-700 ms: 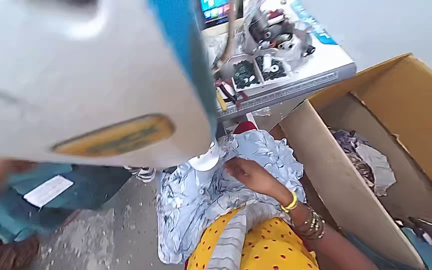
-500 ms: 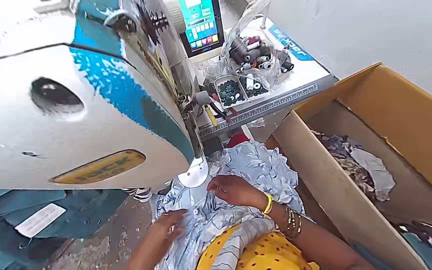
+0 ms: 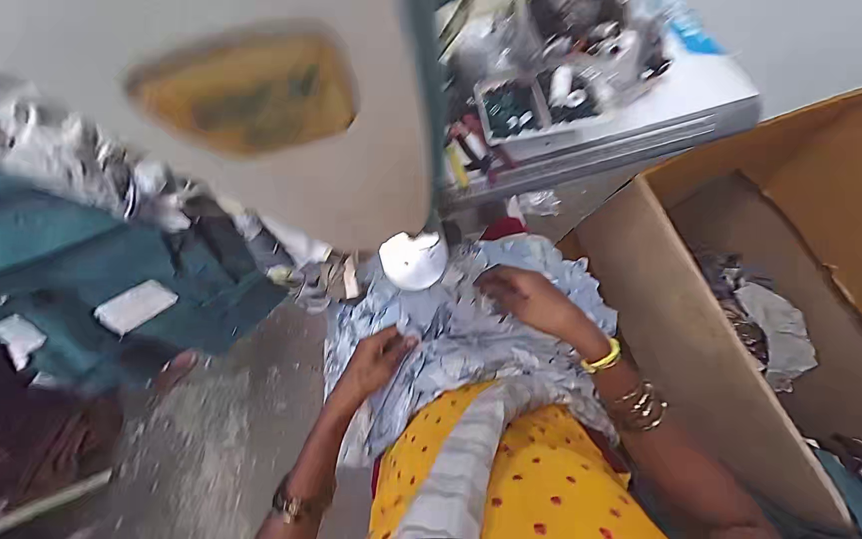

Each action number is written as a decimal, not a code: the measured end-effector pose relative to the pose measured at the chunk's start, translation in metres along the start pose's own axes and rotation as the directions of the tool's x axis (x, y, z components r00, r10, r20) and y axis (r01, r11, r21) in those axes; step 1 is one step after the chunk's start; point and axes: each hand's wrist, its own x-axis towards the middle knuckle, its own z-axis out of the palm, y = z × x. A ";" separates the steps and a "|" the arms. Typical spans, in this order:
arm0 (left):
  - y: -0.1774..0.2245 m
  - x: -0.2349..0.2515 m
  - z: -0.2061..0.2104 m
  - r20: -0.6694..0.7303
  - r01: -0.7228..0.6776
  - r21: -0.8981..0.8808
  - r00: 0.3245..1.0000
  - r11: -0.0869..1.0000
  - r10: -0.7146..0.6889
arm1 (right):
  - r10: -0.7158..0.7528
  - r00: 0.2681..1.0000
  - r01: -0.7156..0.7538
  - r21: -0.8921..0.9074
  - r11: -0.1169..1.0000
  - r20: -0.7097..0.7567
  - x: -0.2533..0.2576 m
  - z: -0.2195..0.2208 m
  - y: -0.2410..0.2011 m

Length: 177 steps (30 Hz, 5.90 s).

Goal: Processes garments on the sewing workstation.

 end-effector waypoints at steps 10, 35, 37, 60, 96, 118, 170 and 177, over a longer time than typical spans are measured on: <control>-0.002 -0.007 0.005 -0.046 -0.043 -0.400 0.999 0.915 0.027 | -0.052 0.992 0.052 0.007 0.999 0.112 0.007 0.039 -0.012; -0.010 -0.006 0.004 -0.150 -0.477 0.171 0.852 0.862 0.501 | -0.290 0.949 0.289 -0.026 0.957 -0.122 0.006 0.069 -0.047; -0.007 -0.005 0.007 -0.153 -0.453 0.305 0.845 0.838 0.512 | -0.289 0.953 0.292 0.027 0.956 -0.088 0.004 0.068 -0.046; 0.116 0.071 0.043 -0.105 -0.015 -0.388 0.994 0.922 -0.028 | 0.439 0.830 -0.475 -0.026 0.879 -0.343 0.100 -0.035 0.022; 0.145 0.134 0.044 -0.282 -0.123 -0.275 0.958 0.954 0.042 | -0.337 0.684 0.251 -0.226 0.941 -0.647 0.071 -0.006 0.020; 0.147 0.124 0.048 -0.367 -0.185 -0.081 0.919 0.979 0.144 | -0.241 0.782 0.206 -0.127 0.970 -0.574 0.063 -0.008 0.001; 0.122 0.118 0.050 -0.441 -0.240 0.067 0.864 0.969 0.244 | -0.176 0.921 0.222 0.097 0.970 -0.347 0.056 -0.012 0.011; 0.121 0.124 0.052 -0.434 -0.283 0.088 0.852 0.955 0.293 | -0.195 0.921 0.207 0.001 0.978 -0.339 0.059 -0.012 0.010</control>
